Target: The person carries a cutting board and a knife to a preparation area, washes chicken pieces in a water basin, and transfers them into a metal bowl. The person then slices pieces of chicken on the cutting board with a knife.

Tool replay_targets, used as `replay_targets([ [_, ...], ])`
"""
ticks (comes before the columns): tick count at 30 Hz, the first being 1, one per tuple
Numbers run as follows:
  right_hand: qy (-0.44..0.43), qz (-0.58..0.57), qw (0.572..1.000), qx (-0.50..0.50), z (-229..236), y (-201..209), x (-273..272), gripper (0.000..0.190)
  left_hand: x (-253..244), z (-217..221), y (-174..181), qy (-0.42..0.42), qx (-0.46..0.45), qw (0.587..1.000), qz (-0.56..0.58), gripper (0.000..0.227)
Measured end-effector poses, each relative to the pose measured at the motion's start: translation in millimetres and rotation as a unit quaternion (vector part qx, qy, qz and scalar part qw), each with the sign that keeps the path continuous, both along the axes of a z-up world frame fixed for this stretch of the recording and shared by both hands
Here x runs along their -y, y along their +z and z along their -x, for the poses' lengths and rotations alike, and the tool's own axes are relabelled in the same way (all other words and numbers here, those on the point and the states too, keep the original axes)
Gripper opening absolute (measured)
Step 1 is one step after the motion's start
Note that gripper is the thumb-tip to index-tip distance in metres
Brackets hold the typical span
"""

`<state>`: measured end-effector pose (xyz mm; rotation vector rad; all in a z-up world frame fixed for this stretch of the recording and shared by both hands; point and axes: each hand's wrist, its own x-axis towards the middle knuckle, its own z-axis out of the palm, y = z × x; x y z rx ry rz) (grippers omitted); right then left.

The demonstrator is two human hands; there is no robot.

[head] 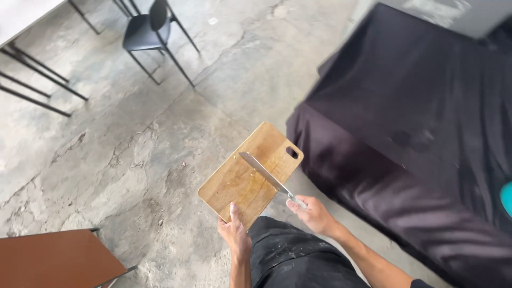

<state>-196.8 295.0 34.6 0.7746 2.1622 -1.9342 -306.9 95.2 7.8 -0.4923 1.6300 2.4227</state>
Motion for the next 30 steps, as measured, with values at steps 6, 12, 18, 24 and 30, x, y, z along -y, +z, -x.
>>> replay_targets([
  [6, 0.021, 0.048, 0.999, 0.014, 122, -20, -32, 0.038, -31, 105, -11, 0.041, 0.038, 0.998, -0.019, 0.046],
  [12, 0.005, 0.022, 0.999, -0.031, 260, -47, -73, 0.042, -66, 260, -53, 0.017, 0.026, 0.999, -0.022, 0.041],
  [18, -0.068, 0.029, 0.997, -0.038, 396, -41, -139, 0.043, -123, 406, -46, -0.051, 0.031, 0.998, -0.018, 0.040],
  [24, -0.146, 0.150, 0.978, -0.017, 490, -24, -213, 0.041, -211, 516, -46, -0.112, 0.028, 0.993, -0.002, 0.040],
  [30, -0.173, 0.170, 0.970, -0.013, 591, -59, -299, 0.042, -309, 620, -58, -0.134, 0.036, 0.990, -0.019, 0.041],
])
